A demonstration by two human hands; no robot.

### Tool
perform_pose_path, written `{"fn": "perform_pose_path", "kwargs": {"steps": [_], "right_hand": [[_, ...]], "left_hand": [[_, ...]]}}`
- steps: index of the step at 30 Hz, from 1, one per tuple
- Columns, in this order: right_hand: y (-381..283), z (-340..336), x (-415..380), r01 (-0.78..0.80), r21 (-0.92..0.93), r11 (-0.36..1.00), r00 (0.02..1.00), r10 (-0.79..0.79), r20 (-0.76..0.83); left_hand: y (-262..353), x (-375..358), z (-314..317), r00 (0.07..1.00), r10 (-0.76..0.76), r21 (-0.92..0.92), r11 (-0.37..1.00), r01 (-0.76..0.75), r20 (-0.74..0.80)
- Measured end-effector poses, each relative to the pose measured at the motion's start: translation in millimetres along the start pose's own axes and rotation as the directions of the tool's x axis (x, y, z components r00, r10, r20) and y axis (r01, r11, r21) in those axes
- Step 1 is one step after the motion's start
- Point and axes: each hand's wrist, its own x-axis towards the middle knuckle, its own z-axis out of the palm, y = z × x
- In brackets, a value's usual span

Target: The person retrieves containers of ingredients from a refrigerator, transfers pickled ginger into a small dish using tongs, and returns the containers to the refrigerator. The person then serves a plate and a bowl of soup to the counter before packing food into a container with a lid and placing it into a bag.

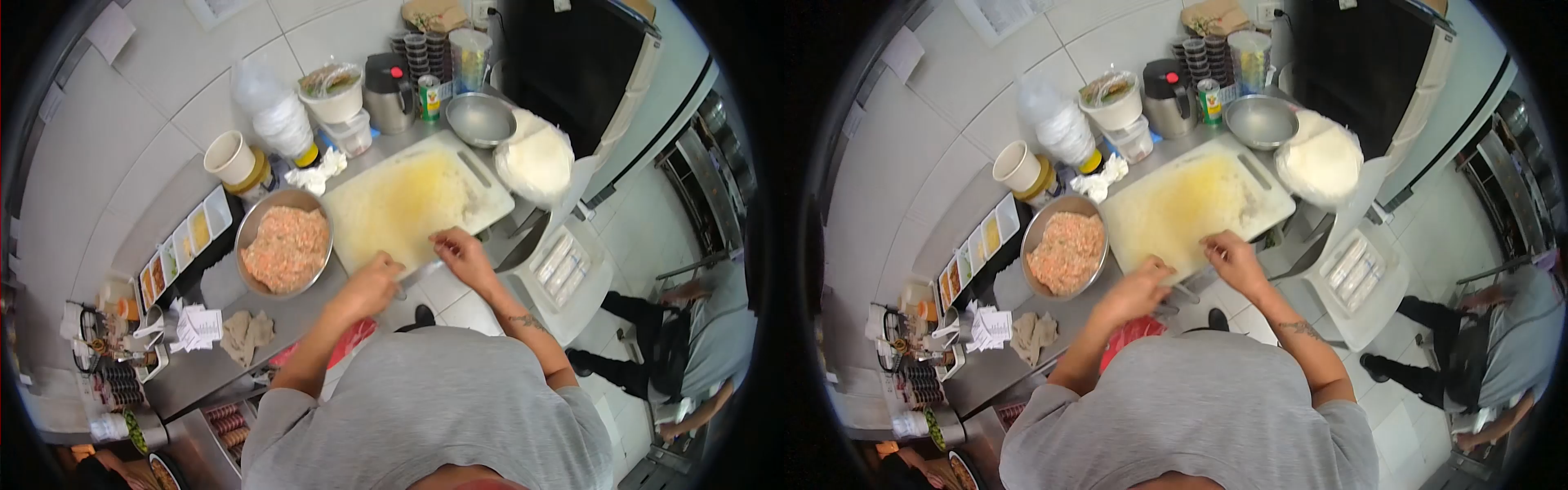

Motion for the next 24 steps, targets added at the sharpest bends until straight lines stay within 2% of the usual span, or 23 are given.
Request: {"fn": "perform_pose_path", "kwargs": {"steps": [3,5,7,10,14,15,16,18,20,23,24], "right_hand": [[15,-30,85,0.095,-0.118,0.988,0.980,-0.114,-0.165],[21,-50,149,0.118,-0.242,0.963,0.964,-0.169,-0.204],[38,-59,214,0.087,-0.322,0.943,0.957,-0.169,-0.236],[62,-55,290,0.078,-0.559,0.826,0.901,-0.298,-0.315],[92,-49,349,-0.096,-0.572,0.815,0.974,-0.040,-0.221],[101,-46,355,-0.048,-0.571,0.820,0.966,-0.107,-0.236],[89,-48,352,-0.023,-0.468,0.883,0.975,-0.084,-0.206],[92,-46,355,0.026,-0.388,0.921,0.965,-0.125,-0.231],[88,-43,348,0.085,-0.374,0.924,0.952,-0.186,-0.242],[55,-52,323,0.199,-0.348,0.916,0.922,-0.296,-0.251],[41,-54,310,0.240,-0.336,0.911,0.909,-0.333,-0.252]], "left_hand": [[5,38,18,0.987,0.049,0.024,0.998,-0.054,0.152],[8,59,26,0.978,0.055,0.082,0.994,-0.073,0.203],[13,73,33,0.970,0.070,0.095,0.991,-0.094,0.235],[25,83,26,0.966,0.086,0.098,0.989,-0.113,0.242],[24,77,19,0.976,-0.075,0.114,0.992,0.053,0.203],[17,73,23,0.978,-0.117,0.110,0.989,0.099,0.171],[8,68,29,0.978,-0.155,0.103,0.985,0.141,0.143],[6,58,28,0.968,-0.230,0.084,0.971,0.222,0.101],[10,50,22,0.951,-0.300,0.063,0.953,0.296,0.070],[7,47,15,0.962,-0.256,-0.097,0.964,0.247,-0.096],[10,51,8,0.943,-0.288,-0.137,0.954,0.267,-0.164]]}}
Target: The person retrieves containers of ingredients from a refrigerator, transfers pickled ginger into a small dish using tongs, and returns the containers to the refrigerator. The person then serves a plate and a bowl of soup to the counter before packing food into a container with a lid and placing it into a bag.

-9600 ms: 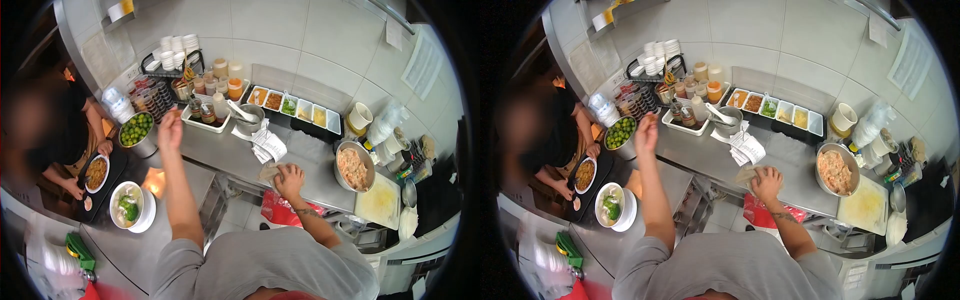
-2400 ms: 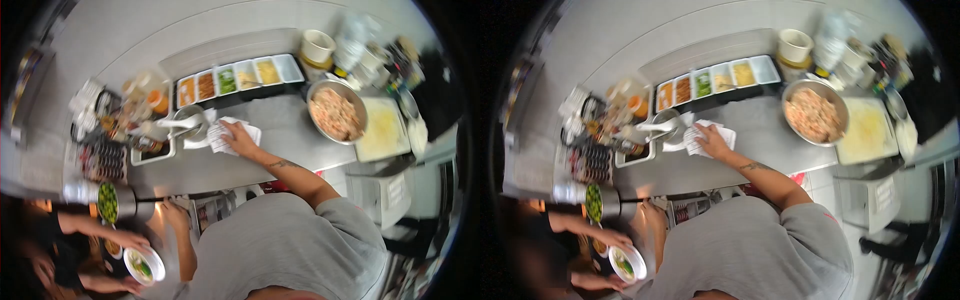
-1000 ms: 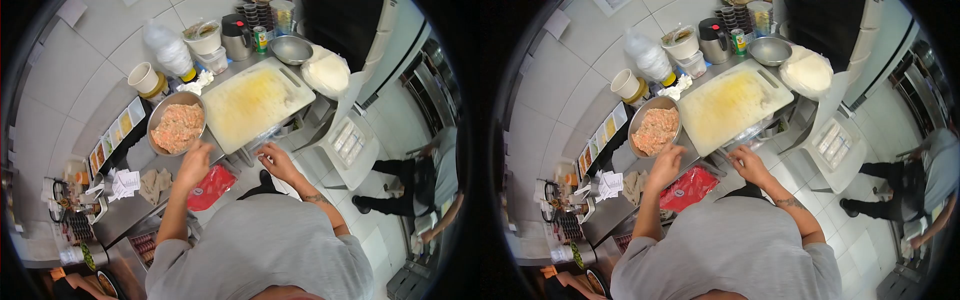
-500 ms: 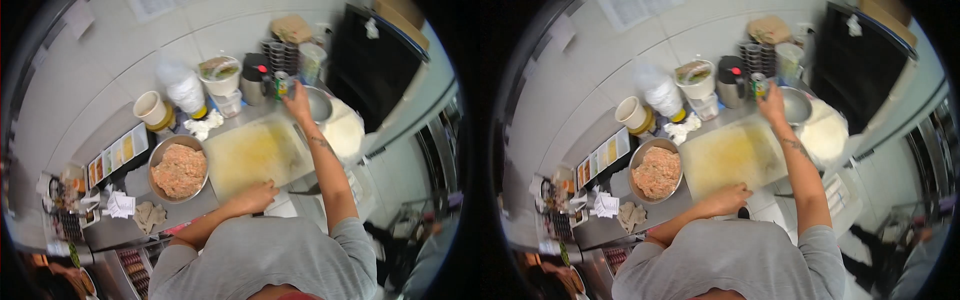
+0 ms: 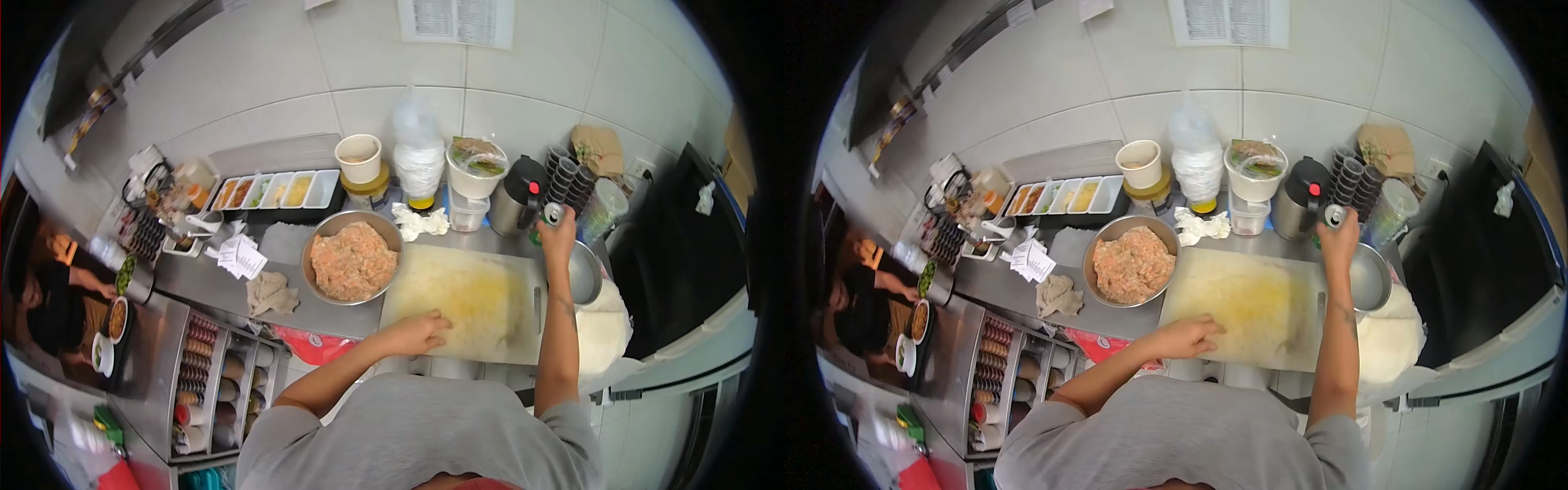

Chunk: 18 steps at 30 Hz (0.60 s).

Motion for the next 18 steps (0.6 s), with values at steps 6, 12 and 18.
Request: {"fn": "perform_pose_path", "kwargs": {"steps": [6,12,18], "right_hand": [[-107,-58,-68,0.051,0.246,0.968,0.954,-0.120,0.275],[-168,-73,-120,-0.043,0.531,0.846,0.783,-0.302,0.543],[-163,-65,-135,0.038,0.613,0.789,0.776,-0.410,0.479]], "left_hand": [[45,45,-28,0.867,-0.020,-0.050,0.999,-0.006,-0.498],[56,21,-21,0.830,-0.188,-0.186,0.977,0.104,-0.524],[41,-16,-19,0.679,-0.292,-0.217,0.956,0.196,-0.674]]}}
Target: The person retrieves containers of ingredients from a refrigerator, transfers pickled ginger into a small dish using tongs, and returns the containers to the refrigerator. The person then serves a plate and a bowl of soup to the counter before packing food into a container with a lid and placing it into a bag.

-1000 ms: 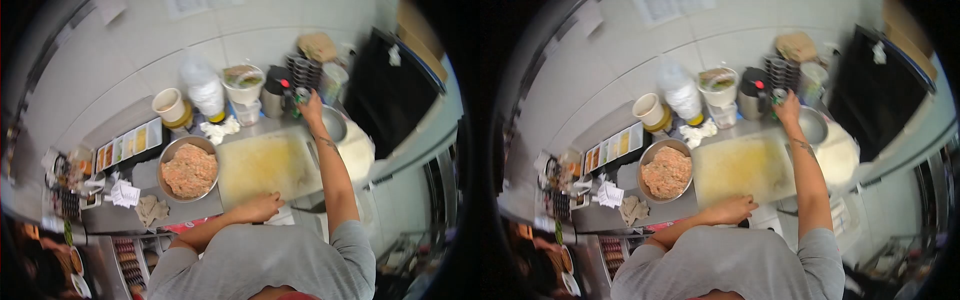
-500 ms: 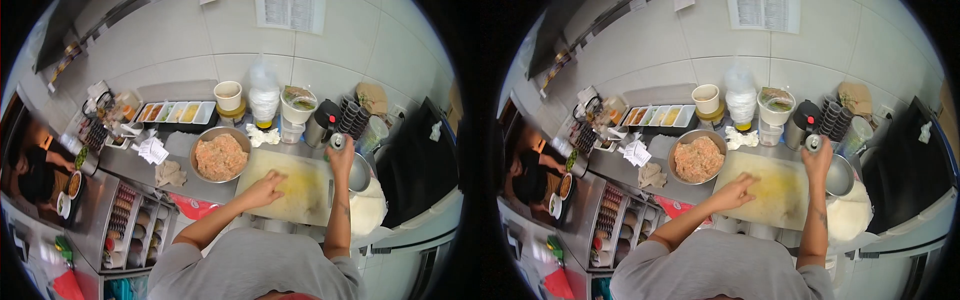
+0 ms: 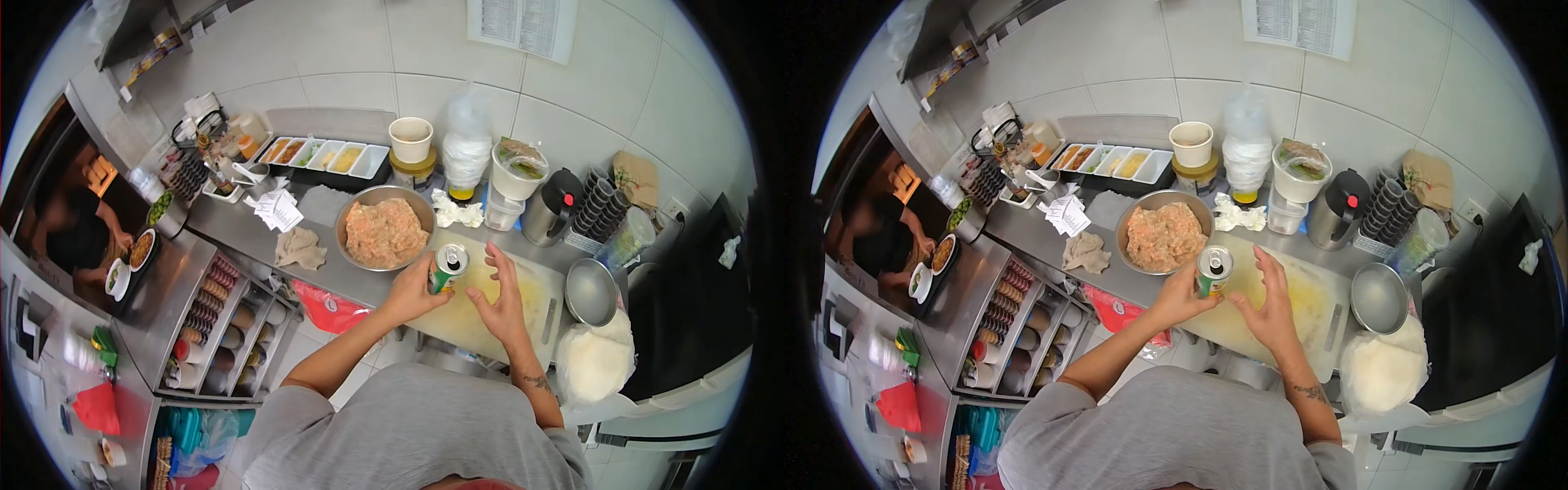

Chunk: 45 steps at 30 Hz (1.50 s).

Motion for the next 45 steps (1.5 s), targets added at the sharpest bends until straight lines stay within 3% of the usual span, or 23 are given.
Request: {"fn": "perform_pose_path", "kwargs": {"steps": [2,4,5,8,13,17,20,22,25,29,32,35,38,41,45], "right_hand": [[43,3,-7,-0.033,-0.103,0.994,0.999,0.031,-0.018],[84,9,-16,-0.193,-0.100,0.976,0.980,0.188,-0.060],[106,13,-22,-0.273,-0.098,0.957,0.961,0.266,-0.078],[175,28,-47,-0.313,0.027,0.949,0.925,0.311,-0.218],[167,29,-50,-0.338,-0.014,0.941,0.918,0.327,-0.225],[181,28,-49,-0.431,0.062,0.900,0.880,0.434,-0.194],[170,28,-47,-0.329,-0.103,0.939,0.927,0.300,-0.225],[168,28,-47,-0.322,-0.114,0.940,0.928,0.289,-0.234],[167,27,-45,-0.293,-0.133,0.947,0.935,0.255,-0.247],[164,27,-46,-0.296,-0.123,0.947,0.934,0.261,-0.243],[165,26,-46,-0.284,-0.098,0.954,0.936,0.253,-0.242],[162,27,-46,-0.329,-0.062,0.942,0.919,0.304,-0.252],[162,27,-46,-0.309,-0.085,0.947,0.924,0.278,-0.264],[180,34,-49,-0.254,-0.034,0.967,0.928,0.233,-0.290],[161,27,-47,-0.224,-0.110,0.968,0.937,0.182,-0.299]], "left_hand": [[-2,-4,-6,0.999,0.025,0.045,0.999,-0.023,-0.047],[-8,-9,-9,0.991,0.069,0.159,0.986,-0.050,-0.112],[-6,-12,-12,0.993,0.037,0.125,0.992,-0.023,-0.116],[19,-16,-33,0.995,-0.025,0.057,0.998,0.031,-0.092],[76,-17,-75,0.943,0.319,0.222,0.930,-0.293,-0.094],[133,-17,-111,0.818,0.575,0.315,0.782,-0.537,-0.031],[156,-18,-126,0.683,0.730,0.376,0.630,-0.679,0.009],[171,-19,-133,0.610,0.791,0.406,0.543,-0.735,0.046],[179,-20,-131,0.524,0.851,0.467,0.453,-0.759,0.028],[194,-25,-134,0.525,0.851,0.563,0.445,-0.696,-0.022],[196,-17,-134,0.384,0.917,0.642,0.360,-0.677,-0.109],[206,-20,-137,0.372,0.915,0.682,0.374,-0.629,-0.158],[220,-32,-142,0.483,0.867,0.714,0.416,-0.563,-0.124],[230,-30,-144,0.440,0.889,0.743,0.378,-0.552,-0.126],[240,-32,-143,0.408,0.904,0.764,0.353,-0.540,-0.130]]}}
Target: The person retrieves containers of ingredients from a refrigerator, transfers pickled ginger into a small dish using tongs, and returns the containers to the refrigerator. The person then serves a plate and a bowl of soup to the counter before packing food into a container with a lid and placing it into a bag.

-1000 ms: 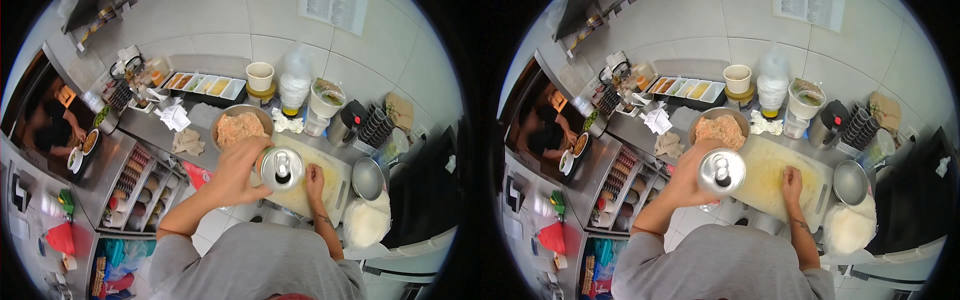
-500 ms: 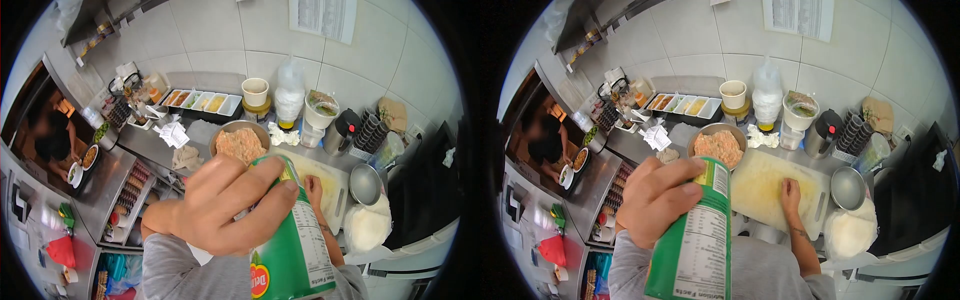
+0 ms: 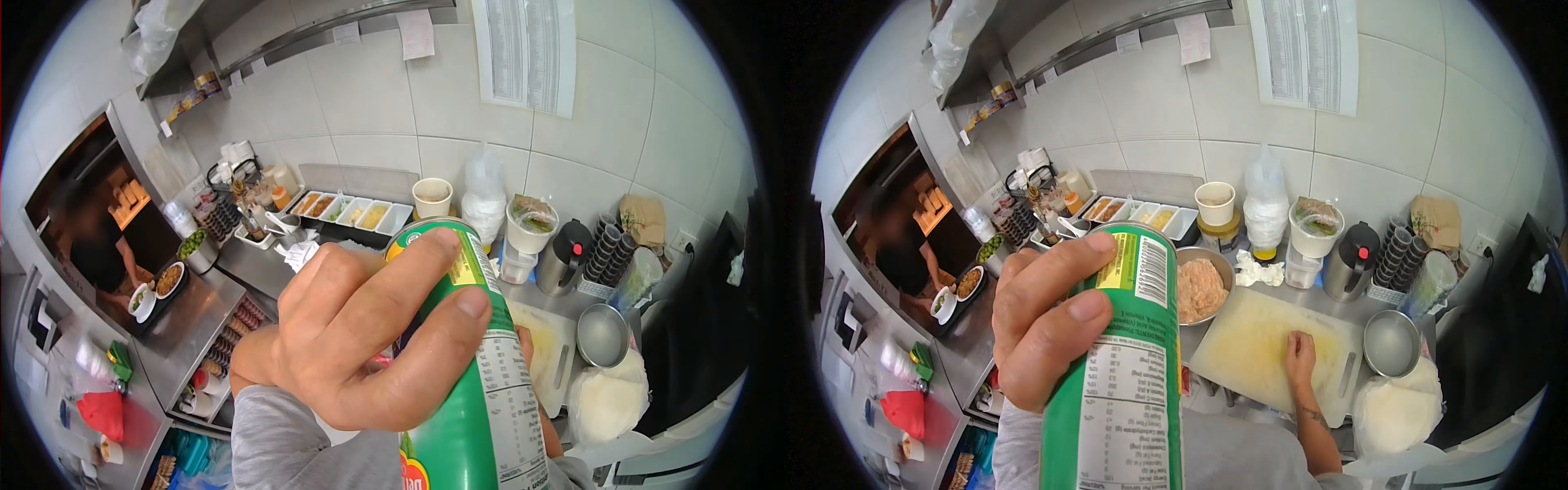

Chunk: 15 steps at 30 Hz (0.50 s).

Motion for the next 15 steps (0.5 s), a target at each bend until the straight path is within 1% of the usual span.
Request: {"fn": "perform_pose_path", "kwargs": {"steps": [8,11,15], "right_hand": [[-7,-4,1,-0.010,0.007,1.000,1.000,0.010,0.001],[-11,-7,0,0.015,0.021,1.000,1.000,-0.015,-0.006],[-14,-8,1,-0.014,0.031,0.999,1.000,0.014,0.011]], "left_hand": [[8,8,-1,1.000,0.017,0.021,1.000,-0.017,-0.005],[11,10,0,1.000,0.017,0.031,0.999,-0.017,-0.005],[16,11,0,1.000,-0.003,0.045,0.999,0.003,-0.009]]}}
